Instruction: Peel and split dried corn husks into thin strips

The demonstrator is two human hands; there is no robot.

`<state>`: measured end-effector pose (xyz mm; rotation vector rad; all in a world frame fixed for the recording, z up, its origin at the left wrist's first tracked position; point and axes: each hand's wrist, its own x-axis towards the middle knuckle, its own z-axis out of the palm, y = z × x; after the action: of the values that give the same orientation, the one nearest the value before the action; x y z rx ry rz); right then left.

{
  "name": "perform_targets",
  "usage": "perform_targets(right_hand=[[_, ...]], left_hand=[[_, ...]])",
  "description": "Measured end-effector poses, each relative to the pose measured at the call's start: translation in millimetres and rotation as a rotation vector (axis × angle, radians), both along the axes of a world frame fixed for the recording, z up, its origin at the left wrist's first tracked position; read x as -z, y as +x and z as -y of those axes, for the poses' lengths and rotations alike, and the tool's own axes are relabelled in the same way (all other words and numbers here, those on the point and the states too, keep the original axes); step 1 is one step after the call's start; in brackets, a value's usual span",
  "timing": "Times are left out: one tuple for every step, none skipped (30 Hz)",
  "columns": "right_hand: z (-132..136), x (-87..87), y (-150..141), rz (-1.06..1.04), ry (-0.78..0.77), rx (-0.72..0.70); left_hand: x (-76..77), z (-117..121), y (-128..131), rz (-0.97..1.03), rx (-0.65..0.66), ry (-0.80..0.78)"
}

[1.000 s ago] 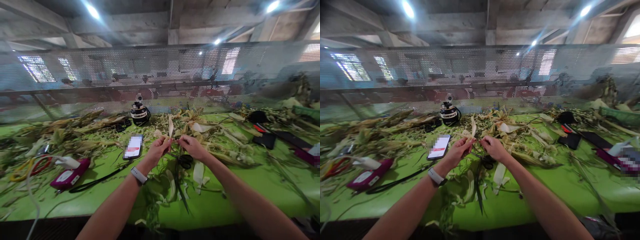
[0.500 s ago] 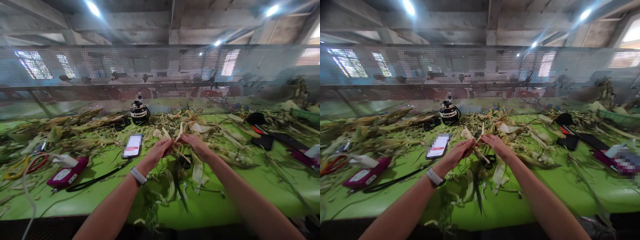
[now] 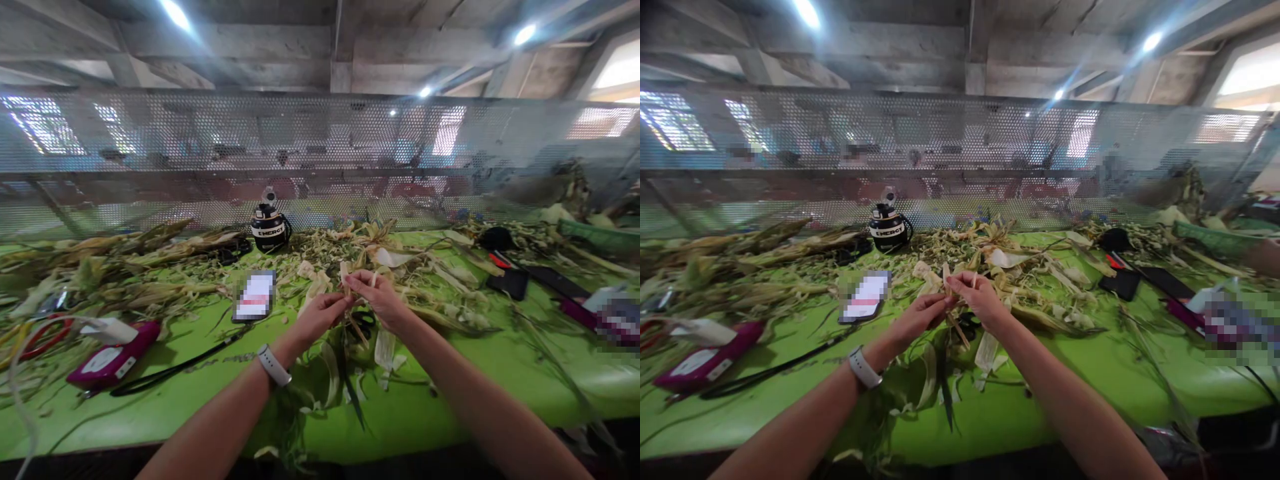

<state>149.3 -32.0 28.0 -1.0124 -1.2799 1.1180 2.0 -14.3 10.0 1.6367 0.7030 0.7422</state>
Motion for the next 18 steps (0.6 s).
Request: perform_targets(right_hand=[[0, -0.2, 0, 0.006, 0.007, 0.002], [0, -0.4, -1, 0.022, 0.017, 0.004], [0, -0.6, -1, 0.044, 0.026, 0.005], [0, -1.0, -1, 0.066, 0.031, 0.006], [1, -1.4, -2, 0.088, 0.03, 0.001], [3, -2.0, -4, 0.109, 0.034, -0.005], [5, -2.6, -5, 0.132, 0.045, -0.012], [7, -3.2, -7, 0.157, 0.065, -0.015], [9, -3.9, -9, 0.183, 0.096, -0.019], [10, -4.4, -10, 0.209, 0.132, -0.024], [11, -4.8, -11, 0.233, 0.167, -0.029], [12, -5.1, -12, 0.248, 0.189, -0.03], [11, -5.2, -11, 0.255, 0.193, -0.029], [10, -5.3, -10, 0.255, 0.189, -0.016], [7, -5.4, -7, 0.253, 0.185, 0.005], [5, -5.5, -4, 0.253, 0.18, 0.034], [3, -5.6, 0, 0.267, 0.195, 0.07], [0, -5.5, 4, 0.301, 0.221, 0.097]], left_hand=[[-0.6, 1, 0, 0.01, -0.002, -0.017], [-1.4, 2, 0, 0.01, -0.004, -0.023], [-2.3, 3, 0, -0.002, -0.004, -0.021], [-3.2, 3, -1, -0.019, 0.001, -0.018], [-3.9, 3, -2, -0.037, 0.015, -0.019], [-4.4, 3, -3, -0.056, 0.041, -0.025], [-4.5, 3, -5, -0.074, 0.074, -0.037], [-4.4, 2, -6, -0.087, 0.107, -0.057], [-4.1, 2, -7, -0.094, 0.14, -0.082], [-3.7, 2, -8, -0.099, 0.167, -0.108], [-3.2, 2, -8, -0.098, 0.188, -0.131], [-2.8, 2, -8, -0.089, 0.196, -0.149], [-2.6, 2, -7, -0.069, 0.188, -0.158], [-2.6, 3, -6, -0.041, 0.168, -0.156], [-2.9, 4, -5, -0.013, 0.136, -0.146], [-3.2, 4, -4, 0.013, 0.094, -0.133], [-3.7, 4, -3, 0.035, 0.051, -0.12], [-4.0, 4, -3, 0.051, 0.01, -0.111]])
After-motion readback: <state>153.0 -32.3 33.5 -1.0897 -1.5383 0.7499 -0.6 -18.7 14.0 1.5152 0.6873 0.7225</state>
